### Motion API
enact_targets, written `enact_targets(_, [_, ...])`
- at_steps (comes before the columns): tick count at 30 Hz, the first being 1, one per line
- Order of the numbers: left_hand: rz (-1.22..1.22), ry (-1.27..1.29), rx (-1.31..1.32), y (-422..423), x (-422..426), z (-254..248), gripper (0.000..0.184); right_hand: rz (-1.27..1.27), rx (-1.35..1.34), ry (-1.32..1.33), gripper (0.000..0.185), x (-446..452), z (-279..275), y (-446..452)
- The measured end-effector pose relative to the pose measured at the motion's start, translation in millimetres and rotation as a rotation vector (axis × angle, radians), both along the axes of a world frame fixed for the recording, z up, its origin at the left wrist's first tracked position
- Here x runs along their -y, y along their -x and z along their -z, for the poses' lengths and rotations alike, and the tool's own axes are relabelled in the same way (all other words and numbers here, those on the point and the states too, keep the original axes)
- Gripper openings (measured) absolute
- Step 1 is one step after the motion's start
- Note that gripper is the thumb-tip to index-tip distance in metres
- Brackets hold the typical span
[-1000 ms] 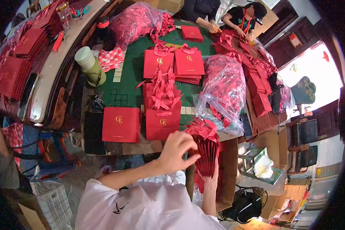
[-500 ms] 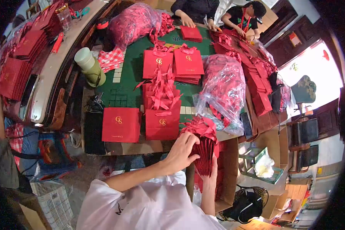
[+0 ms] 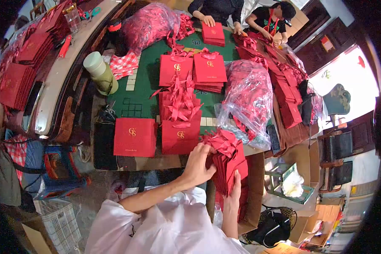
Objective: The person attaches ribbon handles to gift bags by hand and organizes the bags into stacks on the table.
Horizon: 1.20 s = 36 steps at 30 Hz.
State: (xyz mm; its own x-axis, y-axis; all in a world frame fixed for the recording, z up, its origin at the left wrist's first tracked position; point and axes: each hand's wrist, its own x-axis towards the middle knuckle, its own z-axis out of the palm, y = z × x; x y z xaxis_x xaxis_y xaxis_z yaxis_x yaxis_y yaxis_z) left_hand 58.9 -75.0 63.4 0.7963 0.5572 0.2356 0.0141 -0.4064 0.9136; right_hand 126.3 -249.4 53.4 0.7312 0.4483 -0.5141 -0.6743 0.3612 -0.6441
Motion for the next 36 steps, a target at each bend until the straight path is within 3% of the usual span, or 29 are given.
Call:
enact_targets(7, [0.085,-0.143,-0.055,0,-18,-3,0.037,0.044,0.034,0.044,0.051,6,5,0])
enact_targets(11, [0.175,-0.020,-0.087,-2,-30,-1,0.026,0.067,0.045,0.068,0.052,11,3,2])
enact_targets(13, [0.287,0.233,-0.123,-6,-37,-4,0.024,0.044,0.043,0.160,0.051,13,4,1])
enact_targets(18, [0.311,0.219,-0.095,-10,-43,6,0.024,0.043,0.040,0.139,0.049,19,0,1])
enact_targets(20, [0.344,-0.023,-0.028,-9,-46,11,0.026,0.055,0.039,0.151,0.050,26,8,-1])
enact_targets(21, [0.343,-0.020,-0.028,-8,-47,5,0.026,0.054,0.039,0.153,0.050,29,11,-2])
enact_targets(23, [0.417,0.049,-0.265,-8,-52,-8,0.028,0.068,-0.013,0.151,0.050,33,17,-2])
enact_targets(27, [0.440,0.120,-0.183,-15,-60,-13,0.020,-0.052,-0.020,-0.004,0.055,37,22,-1])
enact_targets(29, [0.485,0.547,0.082,-21,-62,-9,0.012,-0.064,0.072,-0.153,0.058,47,42,-4])
enact_targets(30, [0.497,0.793,0.068,-22,-64,-8,0.009,-0.096,0.141,-0.166,0.056,41,36,-3])
enact_targets(33, [0.241,0.812,0.063,-21,-68,1,0.016,-0.066,0.075,-0.017,0.054,33,15,-3])
enact_targets(36, [0.073,0.744,0.162,-11,-70,14,0.016,-0.008,0.018,-0.040,0.049,34,11,-7])
